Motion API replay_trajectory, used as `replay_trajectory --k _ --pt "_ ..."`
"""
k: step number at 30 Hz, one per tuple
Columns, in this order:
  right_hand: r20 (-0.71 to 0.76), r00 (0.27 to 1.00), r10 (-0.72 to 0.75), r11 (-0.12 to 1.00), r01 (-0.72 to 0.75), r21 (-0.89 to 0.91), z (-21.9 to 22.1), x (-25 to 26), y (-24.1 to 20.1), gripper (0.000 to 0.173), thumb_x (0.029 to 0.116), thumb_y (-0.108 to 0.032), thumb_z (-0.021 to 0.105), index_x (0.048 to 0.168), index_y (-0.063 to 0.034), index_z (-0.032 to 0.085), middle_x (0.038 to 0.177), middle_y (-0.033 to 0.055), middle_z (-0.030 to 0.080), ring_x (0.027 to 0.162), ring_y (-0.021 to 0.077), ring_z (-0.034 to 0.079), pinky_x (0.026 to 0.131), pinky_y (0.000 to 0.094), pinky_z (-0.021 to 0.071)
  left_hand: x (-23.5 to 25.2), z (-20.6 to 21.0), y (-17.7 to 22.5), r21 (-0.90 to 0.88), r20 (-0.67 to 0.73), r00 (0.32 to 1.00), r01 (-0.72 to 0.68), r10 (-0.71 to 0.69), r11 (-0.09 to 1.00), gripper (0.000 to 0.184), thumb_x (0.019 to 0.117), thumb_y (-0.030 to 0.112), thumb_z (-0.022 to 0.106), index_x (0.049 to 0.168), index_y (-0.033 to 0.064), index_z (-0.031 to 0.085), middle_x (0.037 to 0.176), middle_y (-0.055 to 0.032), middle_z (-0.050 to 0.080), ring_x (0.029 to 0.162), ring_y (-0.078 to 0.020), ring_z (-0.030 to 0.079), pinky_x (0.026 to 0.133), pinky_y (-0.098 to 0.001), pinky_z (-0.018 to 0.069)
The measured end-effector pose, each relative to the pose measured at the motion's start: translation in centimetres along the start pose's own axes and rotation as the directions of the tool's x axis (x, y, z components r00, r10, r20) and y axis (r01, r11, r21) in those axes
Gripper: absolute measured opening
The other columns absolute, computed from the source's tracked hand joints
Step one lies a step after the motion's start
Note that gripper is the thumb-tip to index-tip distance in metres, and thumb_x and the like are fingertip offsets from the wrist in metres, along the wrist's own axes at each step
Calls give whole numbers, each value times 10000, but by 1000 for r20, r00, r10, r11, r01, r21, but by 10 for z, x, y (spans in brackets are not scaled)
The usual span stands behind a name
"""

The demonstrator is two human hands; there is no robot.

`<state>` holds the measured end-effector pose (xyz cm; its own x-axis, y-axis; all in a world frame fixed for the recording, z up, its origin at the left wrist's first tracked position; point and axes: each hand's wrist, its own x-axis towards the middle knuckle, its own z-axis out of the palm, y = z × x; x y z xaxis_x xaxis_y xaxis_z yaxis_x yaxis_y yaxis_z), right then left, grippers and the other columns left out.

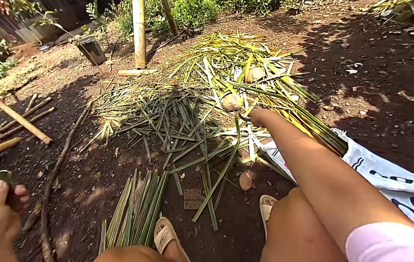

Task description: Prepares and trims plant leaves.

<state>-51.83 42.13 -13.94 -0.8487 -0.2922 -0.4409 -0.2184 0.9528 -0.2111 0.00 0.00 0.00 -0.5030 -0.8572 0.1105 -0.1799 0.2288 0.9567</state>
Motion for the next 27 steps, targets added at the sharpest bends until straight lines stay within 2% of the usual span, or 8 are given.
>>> replay_trajectory --k 2,4,7,10,15,19,24,27 --pt "44 998 49 977 -39 -208 2 -24 -17 322 1041 -188 568 1133 98 683 1270 327 628 1234 501 583 984 726 428 3 68 15 -94 -17 999 -49 48 994 231 1125 280 368 1280 159 489 846 50 686 657 -64 668 566 -226 555" --pt "36 998 50 971 -40 -237 -2 -41 -23 294 1015 -164 584 1095 98 691 1260 330 631 1235 517 575 960 749 424 -23 144 44 -171 7 1000 -1 2 985 242 1124 264 390 1267 134 537 909 6 670 701 -95 669 620 -263 573" --pt "-75 967 -242 968 245 47 -16 -51 -33 320 1058 -168 548 1305 14 640 1203 295 660 1108 466 636 945 687 462 -49 213 53 -303 165 986 84 -34 949 284 1120 246 403 1268 90 588 859 -36 629 606 -96 601 529 -236 526" --pt "-261 861 -437 717 509 477 -27 -123 -74 406 1115 -292 455 1472 -119 545 889 119 621 721 207 556 698 414 486 -68 250 42 -375 306 952 153 -33 914 291 1124 202 384 1248 51 599 777 -10 573 508 -47 459 445 -179 384" --pt "-347 650 -676 396 718 573 -10 -189 -108 439 1076 -270 501 1505 -180 519 782 -2 610 608 71 528 572 255 460 -86 275 41 -388 505 861 287 -58 876 312 1128 207 365 1179 35 619 708 17 504 480 -36 396 432 -168 339" --pt "-244 629 -738 424 714 557 6 -194 -120 453 1071 -321 531 1500 -177 521 846 -13 624 663 44 537 627 235 465 -96 283 41 -418 552 834 301 -23 857 278 1122 198 390 1148 36 615 676 27 482 466 -21 381 420 -154 325" --pt "-205 633 -746 449 706 547 11 -193 -126 439 1077 -327 527 1480 -152 543 825 -18 610 639 30 499 612 224 439 -99 275 31 -298 466 879 51 99 953 240 1083 183 516 1161 15 669 835 -32 699 520 -45 545 481 -183 456" --pt "-193 629 -753 503 740 447 13 -199 -129 445 1088 -372 494 1479 -170 561 997 0 691 747 32 564 718 252 486 -99 268 28 -138 417 895 -108 157 985 218 1059 205 573 1143 58 710 912 2 743 586 -41 634 535 -192 531"
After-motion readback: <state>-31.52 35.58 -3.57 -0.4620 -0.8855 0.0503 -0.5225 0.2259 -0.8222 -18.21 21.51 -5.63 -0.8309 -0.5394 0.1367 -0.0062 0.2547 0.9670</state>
